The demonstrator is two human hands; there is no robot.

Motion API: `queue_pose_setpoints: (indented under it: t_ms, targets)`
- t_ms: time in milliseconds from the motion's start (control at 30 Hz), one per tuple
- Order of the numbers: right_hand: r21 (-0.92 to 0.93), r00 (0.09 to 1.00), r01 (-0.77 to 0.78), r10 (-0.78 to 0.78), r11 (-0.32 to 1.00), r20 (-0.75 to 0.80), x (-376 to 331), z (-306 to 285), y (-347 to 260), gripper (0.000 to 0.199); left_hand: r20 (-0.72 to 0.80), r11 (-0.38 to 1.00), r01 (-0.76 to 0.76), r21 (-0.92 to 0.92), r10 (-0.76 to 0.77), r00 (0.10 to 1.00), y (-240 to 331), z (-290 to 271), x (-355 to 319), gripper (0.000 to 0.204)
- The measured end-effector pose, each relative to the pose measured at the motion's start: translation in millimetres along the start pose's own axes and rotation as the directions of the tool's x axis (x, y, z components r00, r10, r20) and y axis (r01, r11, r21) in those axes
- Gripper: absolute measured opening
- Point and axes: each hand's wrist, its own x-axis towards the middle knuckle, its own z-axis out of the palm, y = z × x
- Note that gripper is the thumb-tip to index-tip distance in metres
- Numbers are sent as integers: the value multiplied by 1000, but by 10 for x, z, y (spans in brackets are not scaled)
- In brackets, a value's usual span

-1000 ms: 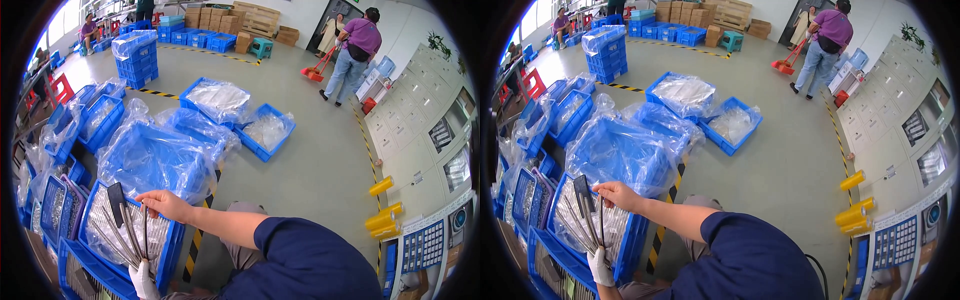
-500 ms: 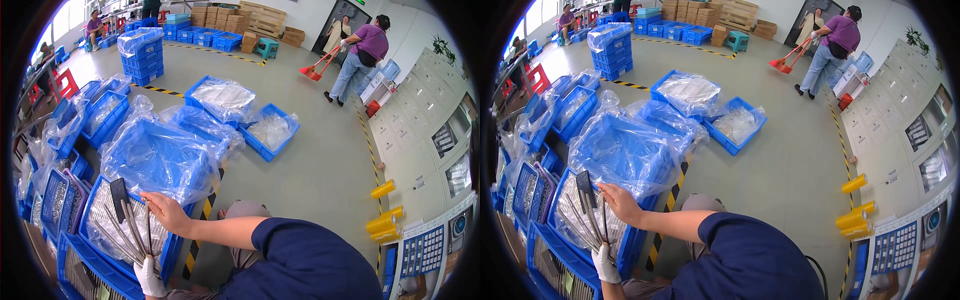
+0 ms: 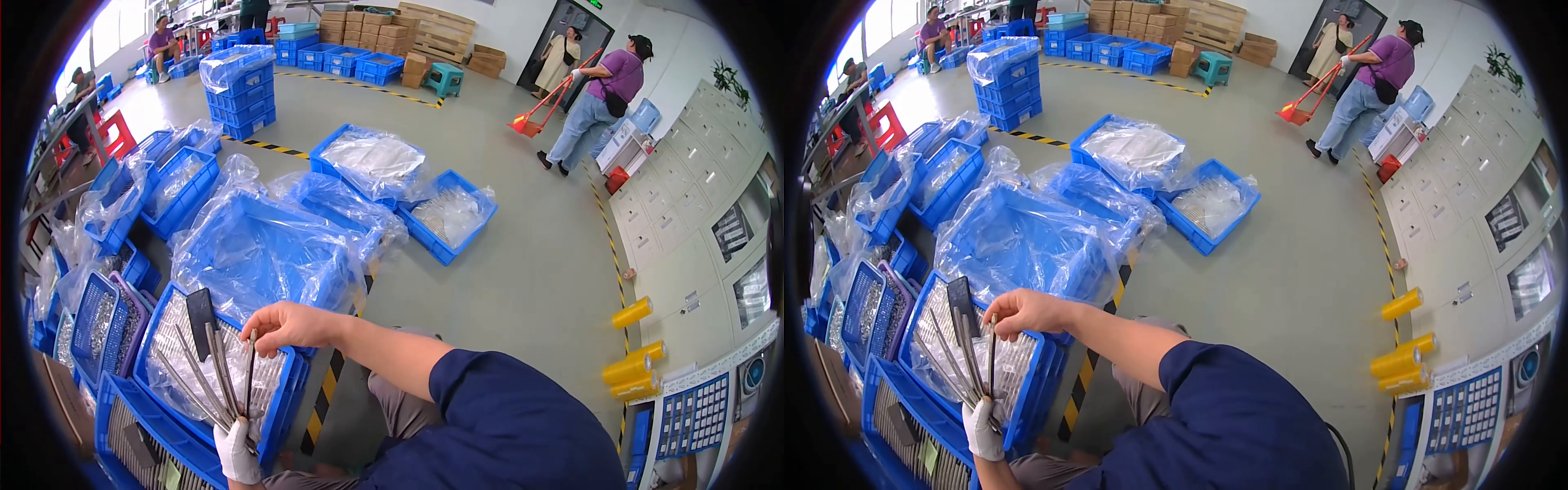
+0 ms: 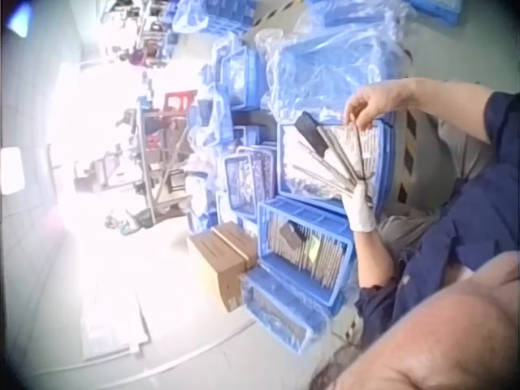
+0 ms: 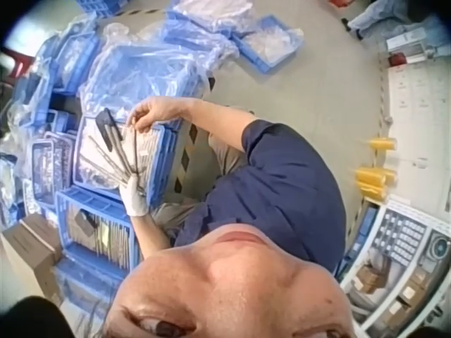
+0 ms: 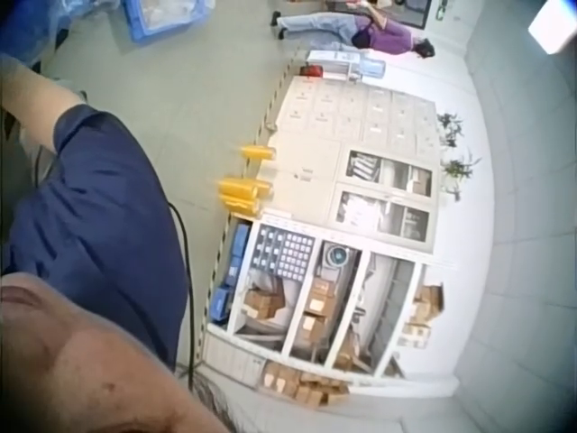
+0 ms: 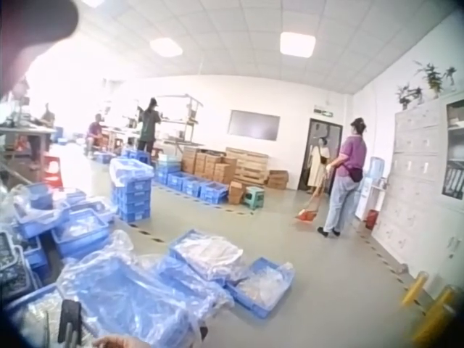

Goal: Sorting and organizing bundles of long metal rods into plastic bags and blue industrial crates.

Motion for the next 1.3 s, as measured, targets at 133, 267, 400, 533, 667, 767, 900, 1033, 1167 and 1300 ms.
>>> queue_pose_setpoints:
  t_ms: [133,267,400,533,667,767,900,1033,1167,1300]
  targets:
    - [-33,986,-133,136,991,95,39,78,279,23,48,999,20,29,-21,999,2,40,-1,19]
    - [-182,993,-85,98,980,62,40,463,603,23,40,998,4,-57,-2,999,-61,61,54,19]
    - [-286,999,-29,38,958,27,29,494,659,21,21,992,6,-124,-4,1000,-49,115,29,23]
    - [-281,998,-16,0,960,-56,80,419,631,18,7,993,25,-111,-25,1000,-8,166,-12,24]
    - [-184,988,-152,154,971,-6,71,370,709,21,39,996,31,-78,-28,999,-68,114,30,24]
    - [-89,981,-189,191,978,21,49,443,800,19,19,992,47,-113,-45,999,-106,110,40,25]
    - [-157,993,-119,117,980,-20,62,413,612,18,-12,981,61,-187,-64,998,-20,170,-17,27]
    - [-20,985,-133,130,991,-114,89,201,392,18,-56,969,31,-245,-46,997,17,137,12,26]
    - [-22,920,-372,372,928,122,26,272,556,23,40,956,47,-290,-37,999,15,89,33,26]
    - [17,795,-541,505,841,337,-34,378,679,22,68,935,130,-329,-114,991,0,68,0,26]
